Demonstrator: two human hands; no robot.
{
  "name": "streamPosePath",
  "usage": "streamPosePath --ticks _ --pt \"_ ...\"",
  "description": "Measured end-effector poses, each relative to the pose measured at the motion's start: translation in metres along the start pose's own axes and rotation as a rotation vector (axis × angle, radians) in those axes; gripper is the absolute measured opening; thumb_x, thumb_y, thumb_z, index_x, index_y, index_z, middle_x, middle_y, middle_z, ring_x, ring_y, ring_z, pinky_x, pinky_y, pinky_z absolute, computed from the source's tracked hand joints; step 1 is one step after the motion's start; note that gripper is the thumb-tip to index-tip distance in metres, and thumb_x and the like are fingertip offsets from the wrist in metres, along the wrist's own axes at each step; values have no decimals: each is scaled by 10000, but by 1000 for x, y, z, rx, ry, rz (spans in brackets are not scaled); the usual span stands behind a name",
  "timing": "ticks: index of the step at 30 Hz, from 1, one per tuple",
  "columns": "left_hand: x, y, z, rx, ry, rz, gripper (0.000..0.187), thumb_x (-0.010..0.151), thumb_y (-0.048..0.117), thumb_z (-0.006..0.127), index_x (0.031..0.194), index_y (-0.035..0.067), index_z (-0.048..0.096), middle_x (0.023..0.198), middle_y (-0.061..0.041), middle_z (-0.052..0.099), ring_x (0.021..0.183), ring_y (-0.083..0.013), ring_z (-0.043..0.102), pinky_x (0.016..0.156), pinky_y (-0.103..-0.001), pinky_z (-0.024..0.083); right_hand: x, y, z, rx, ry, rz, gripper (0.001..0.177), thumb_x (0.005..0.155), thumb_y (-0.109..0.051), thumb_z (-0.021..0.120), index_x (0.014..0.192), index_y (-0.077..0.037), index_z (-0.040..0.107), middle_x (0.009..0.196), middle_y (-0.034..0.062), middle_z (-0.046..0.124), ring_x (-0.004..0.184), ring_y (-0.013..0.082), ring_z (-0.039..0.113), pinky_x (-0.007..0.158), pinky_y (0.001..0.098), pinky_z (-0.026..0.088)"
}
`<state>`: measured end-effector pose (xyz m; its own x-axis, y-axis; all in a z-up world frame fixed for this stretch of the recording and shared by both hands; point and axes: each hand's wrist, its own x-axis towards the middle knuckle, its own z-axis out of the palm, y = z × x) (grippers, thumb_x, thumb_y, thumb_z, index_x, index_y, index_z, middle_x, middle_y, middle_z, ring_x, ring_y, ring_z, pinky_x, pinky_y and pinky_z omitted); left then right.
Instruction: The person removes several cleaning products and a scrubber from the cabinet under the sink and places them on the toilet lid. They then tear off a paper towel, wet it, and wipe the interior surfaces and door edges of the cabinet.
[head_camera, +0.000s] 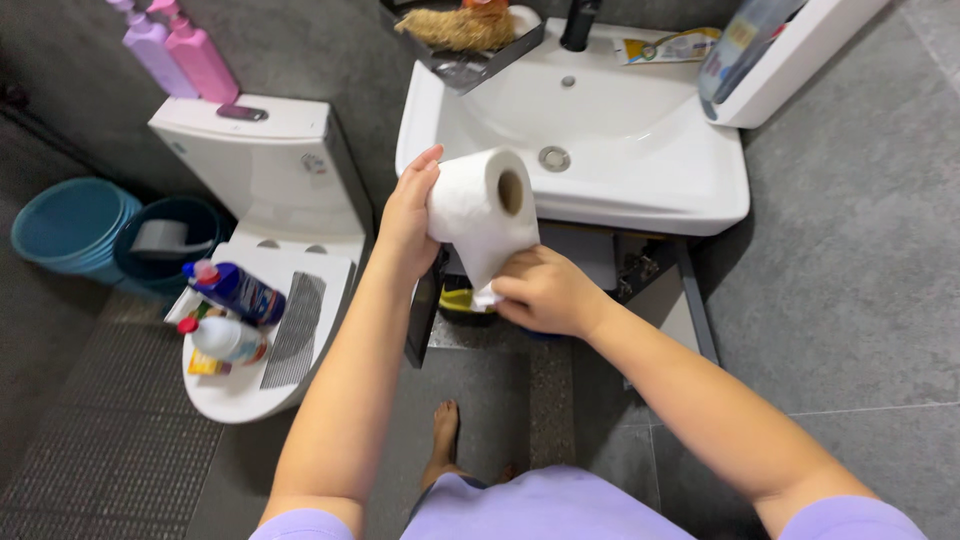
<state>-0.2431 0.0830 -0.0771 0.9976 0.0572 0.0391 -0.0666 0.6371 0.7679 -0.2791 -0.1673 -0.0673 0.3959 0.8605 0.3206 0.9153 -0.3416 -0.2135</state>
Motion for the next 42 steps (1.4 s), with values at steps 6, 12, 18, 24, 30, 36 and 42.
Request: streamPosePath --ticks 6,12,18,24,30,36,42 --pt "-71 26 -9 443 9 -197 567 1064 403 532 1545 105 560 1389 -127 690 1253 -229 651 1041 -389 525 28 22 12 1217 379 830 466 1008 -253 653 1442 -90 691 1343 152 714 1202 321 673 974 372 491" --pt "-102 23 -33 370 12 -234 884 996 745 147 1630 196 426 1624 -83 544 1414 -183 543 1120 -423 441 53 -34 -20 485 189 320 739 932 -277 827 1503 29 472 1420 185 634 1338 295 604 1100 415 474" --pt "-104 28 -60 265 205 40 629 1019 260 577 1616 141 416 1434 -185 598 1262 -273 628 1071 -446 535 59 -43 8 1078 -316 356 540 992 -230 693 1489 -51 579 1342 127 728 1221 202 666 1038 362 544" --pt "-114 69 -73 262 195 -7 608 987 222 603 1574 78 532 1318 -161 674 1179 -242 646 993 -368 529 89 -18 28 1049 -259 762 553 950 -124 577 1503 -132 556 1319 135 676 1102 259 655 901 431 538" --pt "-112 77 -105 576 184 -69 579 1123 452 476 1558 81 563 1424 -115 705 1290 -170 645 1091 -311 483 143 -29 17 1807 131 331 542 1057 -262 588 1553 -76 475 1485 98 624 1362 218 645 1162 415 523" --pt "-86 117 -167 453 332 77 548 1026 322 626 1519 99 540 1277 -131 694 1164 -195 654 1020 -352 525 198 -35 71 1696 -418 412 554 1015 -130 676 1528 0 509 1397 125 665 1260 236 669 1093 443 542" --pt "-57 176 -245 454 190 65 607 989 247 687 1541 34 550 1329 -115 696 1204 -175 663 1041 -323 515 271 -17 124 2527 -484 125 482 1302 -199 542 1633 145 475 1417 282 644 1153 347 668 949 440 538"
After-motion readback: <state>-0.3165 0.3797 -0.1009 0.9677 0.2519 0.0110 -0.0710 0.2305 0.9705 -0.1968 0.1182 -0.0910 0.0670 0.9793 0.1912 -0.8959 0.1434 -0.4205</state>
